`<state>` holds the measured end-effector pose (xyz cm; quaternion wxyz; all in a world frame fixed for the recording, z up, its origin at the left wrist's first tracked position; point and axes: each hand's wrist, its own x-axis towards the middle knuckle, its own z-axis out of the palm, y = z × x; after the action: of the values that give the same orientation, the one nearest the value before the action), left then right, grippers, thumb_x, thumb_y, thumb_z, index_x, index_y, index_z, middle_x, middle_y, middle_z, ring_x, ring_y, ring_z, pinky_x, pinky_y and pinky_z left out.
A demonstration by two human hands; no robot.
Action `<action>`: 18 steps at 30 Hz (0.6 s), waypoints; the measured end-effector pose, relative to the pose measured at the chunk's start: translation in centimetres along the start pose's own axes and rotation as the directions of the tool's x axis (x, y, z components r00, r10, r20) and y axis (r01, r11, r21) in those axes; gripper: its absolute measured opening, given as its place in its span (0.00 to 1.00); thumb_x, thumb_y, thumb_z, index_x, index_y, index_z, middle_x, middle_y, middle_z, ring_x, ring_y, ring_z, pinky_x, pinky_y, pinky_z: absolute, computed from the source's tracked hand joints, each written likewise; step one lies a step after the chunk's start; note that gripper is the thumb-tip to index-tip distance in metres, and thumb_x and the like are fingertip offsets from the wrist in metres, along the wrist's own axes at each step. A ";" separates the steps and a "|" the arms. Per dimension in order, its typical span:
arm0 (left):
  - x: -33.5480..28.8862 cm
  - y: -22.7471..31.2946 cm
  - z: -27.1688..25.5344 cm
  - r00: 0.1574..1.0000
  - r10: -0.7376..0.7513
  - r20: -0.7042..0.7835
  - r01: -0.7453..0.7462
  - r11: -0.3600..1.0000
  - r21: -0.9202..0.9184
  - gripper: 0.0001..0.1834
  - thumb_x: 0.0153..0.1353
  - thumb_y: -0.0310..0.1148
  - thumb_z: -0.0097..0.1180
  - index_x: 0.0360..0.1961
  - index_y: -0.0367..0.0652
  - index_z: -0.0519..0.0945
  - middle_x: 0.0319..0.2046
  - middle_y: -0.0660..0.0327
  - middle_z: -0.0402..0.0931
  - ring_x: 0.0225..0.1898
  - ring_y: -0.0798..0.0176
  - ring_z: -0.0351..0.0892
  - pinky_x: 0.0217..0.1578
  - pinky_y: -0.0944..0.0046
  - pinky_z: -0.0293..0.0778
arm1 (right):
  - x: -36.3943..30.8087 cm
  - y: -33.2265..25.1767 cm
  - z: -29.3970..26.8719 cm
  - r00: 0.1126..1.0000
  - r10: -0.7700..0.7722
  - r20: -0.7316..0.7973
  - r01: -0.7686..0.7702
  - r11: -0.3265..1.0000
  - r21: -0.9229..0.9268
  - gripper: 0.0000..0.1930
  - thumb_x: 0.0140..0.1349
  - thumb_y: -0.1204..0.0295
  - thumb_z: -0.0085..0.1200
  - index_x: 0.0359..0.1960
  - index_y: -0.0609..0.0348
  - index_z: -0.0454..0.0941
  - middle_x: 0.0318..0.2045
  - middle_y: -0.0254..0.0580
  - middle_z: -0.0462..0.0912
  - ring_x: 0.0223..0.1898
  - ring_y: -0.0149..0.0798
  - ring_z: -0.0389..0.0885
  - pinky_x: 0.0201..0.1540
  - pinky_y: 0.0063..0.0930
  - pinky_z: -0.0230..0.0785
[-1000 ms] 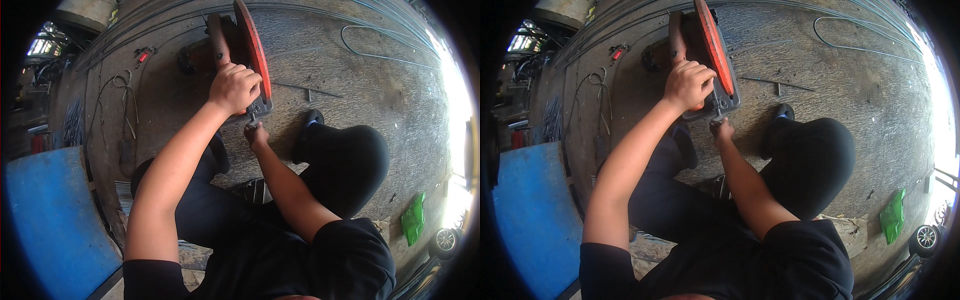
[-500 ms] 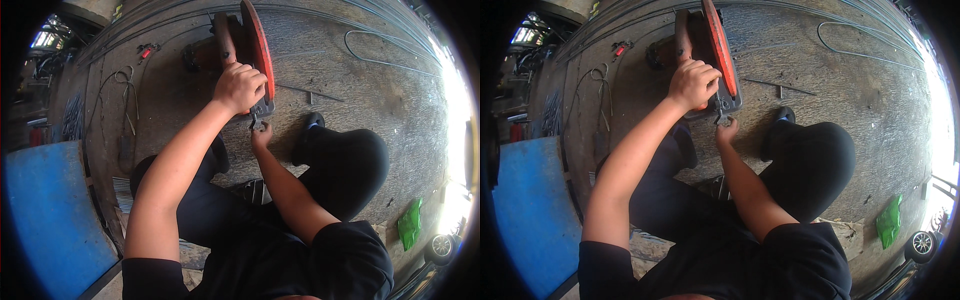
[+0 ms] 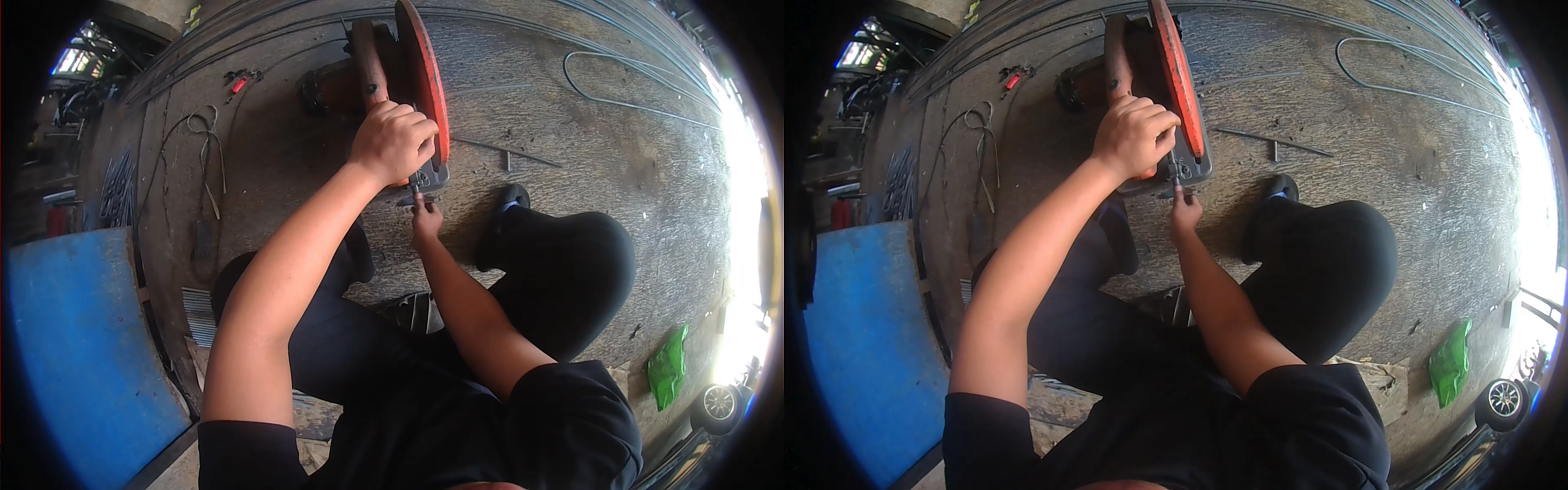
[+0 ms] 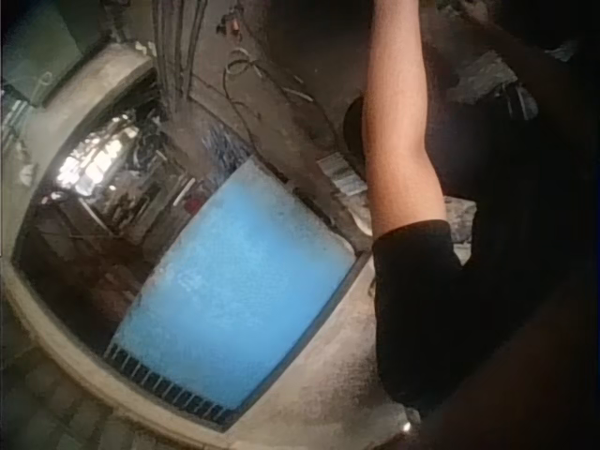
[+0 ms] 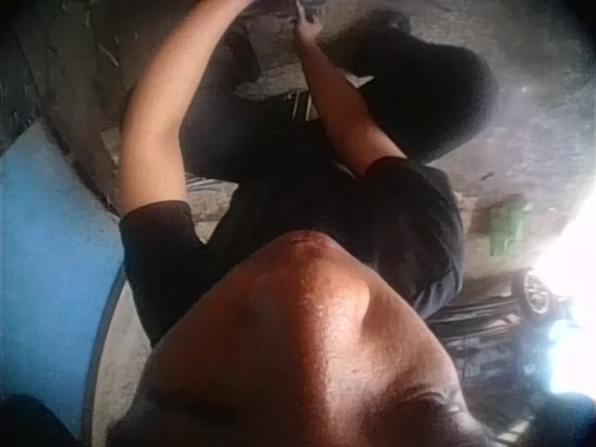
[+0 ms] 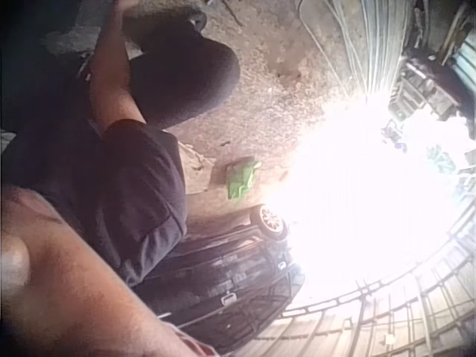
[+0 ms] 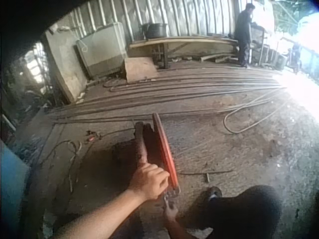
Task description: Cutting metal rods to specific lengths using a chop saw and organizing the cut pieces.
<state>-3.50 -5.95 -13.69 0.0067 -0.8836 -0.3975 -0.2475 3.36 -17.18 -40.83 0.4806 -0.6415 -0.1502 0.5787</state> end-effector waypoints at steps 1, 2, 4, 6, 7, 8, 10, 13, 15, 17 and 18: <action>-0.7 -0.4 -0.5 1.000 -0.022 0.004 0.022 0.999 0.028 0.02 0.45 0.30 0.59 0.20 0.46 0.77 0.21 0.66 0.77 0.30 0.62 0.77 0.38 0.61 0.70 | -1.0 -1.0 0.9 0.943 0.322 0.085 -0.333 0.914 0.234 0.17 0.62 0.68 0.56 0.47 0.64 0.67 0.39 0.46 0.77 0.36 0.36 0.79 0.37 0.31 0.70; -0.4 -0.3 -0.5 1.000 -0.019 -0.001 0.019 0.999 0.026 0.02 0.45 0.30 0.59 0.20 0.46 0.77 0.21 0.66 0.77 0.30 0.62 0.77 0.38 0.61 0.70 | -0.6 -1.3 0.9 0.945 0.316 0.081 -0.326 0.916 0.235 0.17 0.62 0.68 0.56 0.47 0.64 0.67 0.39 0.46 0.77 0.36 0.36 0.79 0.37 0.31 0.70; 0.5 0.2 0.1 1.000 -0.006 -0.012 0.006 1.000 -0.003 0.02 0.45 0.30 0.59 0.20 0.46 0.78 0.21 0.66 0.77 0.30 0.62 0.77 0.38 0.61 0.70 | 0.9 -0.7 0.3 0.950 0.281 -0.140 -0.221 0.915 0.338 0.24 0.59 0.69 0.60 0.52 0.65 0.64 0.43 0.48 0.75 0.37 0.38 0.79 0.32 0.29 0.72; 1.6 1.0 0.7 0.999 0.012 -0.036 -0.013 0.999 -0.032 0.02 0.45 0.30 0.59 0.21 0.46 0.78 0.21 0.66 0.77 0.30 0.62 0.77 0.38 0.61 0.70 | 2.5 0.4 -1.0 0.952 0.036 -0.303 -0.031 0.999 0.023 0.24 0.60 0.69 0.58 0.53 0.64 0.62 0.44 0.49 0.74 0.37 0.39 0.79 0.30 0.29 0.73; 2.2 1.5 0.8 0.998 0.022 -0.053 -0.025 0.999 -0.046 0.02 0.45 0.30 0.59 0.21 0.46 0.78 0.21 0.66 0.77 0.30 0.62 0.77 0.38 0.61 0.70 | 3.3 0.6 -1.7 0.902 -0.230 -0.366 0.112 0.942 -0.315 0.24 0.61 0.69 0.57 0.55 0.63 0.60 0.45 0.50 0.73 0.36 0.39 0.80 0.29 0.28 0.74; 1.9 1.3 1.0 0.999 0.017 -0.047 -0.019 0.999 -0.043 0.02 0.45 0.30 0.59 0.21 0.46 0.78 0.21 0.66 0.77 0.30 0.62 0.77 0.38 0.61 0.70 | 2.8 0.5 -1.4 0.905 -0.224 -0.362 0.107 0.943 -0.315 0.24 0.61 0.69 0.57 0.55 0.63 0.60 0.45 0.50 0.73 0.36 0.39 0.80 0.29 0.28 0.74; 0.3 0.3 0.3 1.000 -0.009 -0.022 0.009 1.000 -0.010 0.02 0.45 0.30 0.59 0.21 0.46 0.79 0.21 0.66 0.77 0.30 0.62 0.77 0.38 0.61 0.70 | 0.3 -1.1 0.6 0.950 0.260 -0.175 -0.167 0.892 0.420 0.24 0.61 0.71 0.56 0.55 0.62 0.58 0.45 0.52 0.72 0.35 0.43 0.80 0.32 0.31 0.77; -0.8 -0.5 -0.3 1.000 -0.018 -0.004 0.018 1.000 0.000 0.03 0.45 0.30 0.59 0.24 0.46 0.79 0.23 0.65 0.78 0.30 0.61 0.76 0.36 0.61 0.69 | -1.5 -3.2 2.2 0.859 0.488 -0.156 -0.346 0.778 0.525 0.18 0.65 0.76 0.48 0.54 0.56 0.58 0.46 0.55 0.70 0.30 0.43 0.80 0.21 0.32 0.72; -0.1 -0.1 0.0 1.000 -0.010 -0.011 0.010 1.000 -0.012 0.02 0.45 0.29 0.59 0.23 0.46 0.79 0.23 0.65 0.78 0.30 0.61 0.76 0.36 0.61 0.69 | -0.3 -2.1 0.7 0.881 0.435 -0.187 -0.292 0.810 0.509 0.14 0.62 0.79 0.49 0.49 0.59 0.67 0.50 0.56 0.69 0.32 0.42 0.80 0.27 0.30 0.72; 1.2 0.7 0.6 1.000 0.009 -0.022 -0.010 0.999 -0.037 0.02 0.45 0.29 0.59 0.23 0.46 0.79 0.23 0.65 0.77 0.29 0.61 0.76 0.36 0.61 0.69 | 2.2 -0.1 -2.1 0.996 -0.080 -0.045 0.081 0.997 0.010 0.18 0.57 0.74 0.57 0.50 0.60 0.71 0.46 0.52 0.73 0.40 0.42 0.79 0.43 0.32 0.72; 1.3 0.8 0.6 0.999 0.012 -0.031 -0.013 0.999 -0.040 0.02 0.45 0.29 0.59 0.23 0.46 0.79 0.23 0.65 0.77 0.29 0.61 0.76 0.36 0.61 0.69 | 2.3 0.4 -2.1 0.996 -0.081 -0.045 0.082 0.997 0.010 0.18 0.57 0.74 0.57 0.50 0.60 0.71 0.46 0.52 0.73 0.40 0.42 0.79 0.43 0.32 0.72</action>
<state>-1.94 -5.45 -13.55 -0.0032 -0.8822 -0.3867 -0.2688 5.76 -16.58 -42.78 0.5109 -0.6446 -0.1621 0.5451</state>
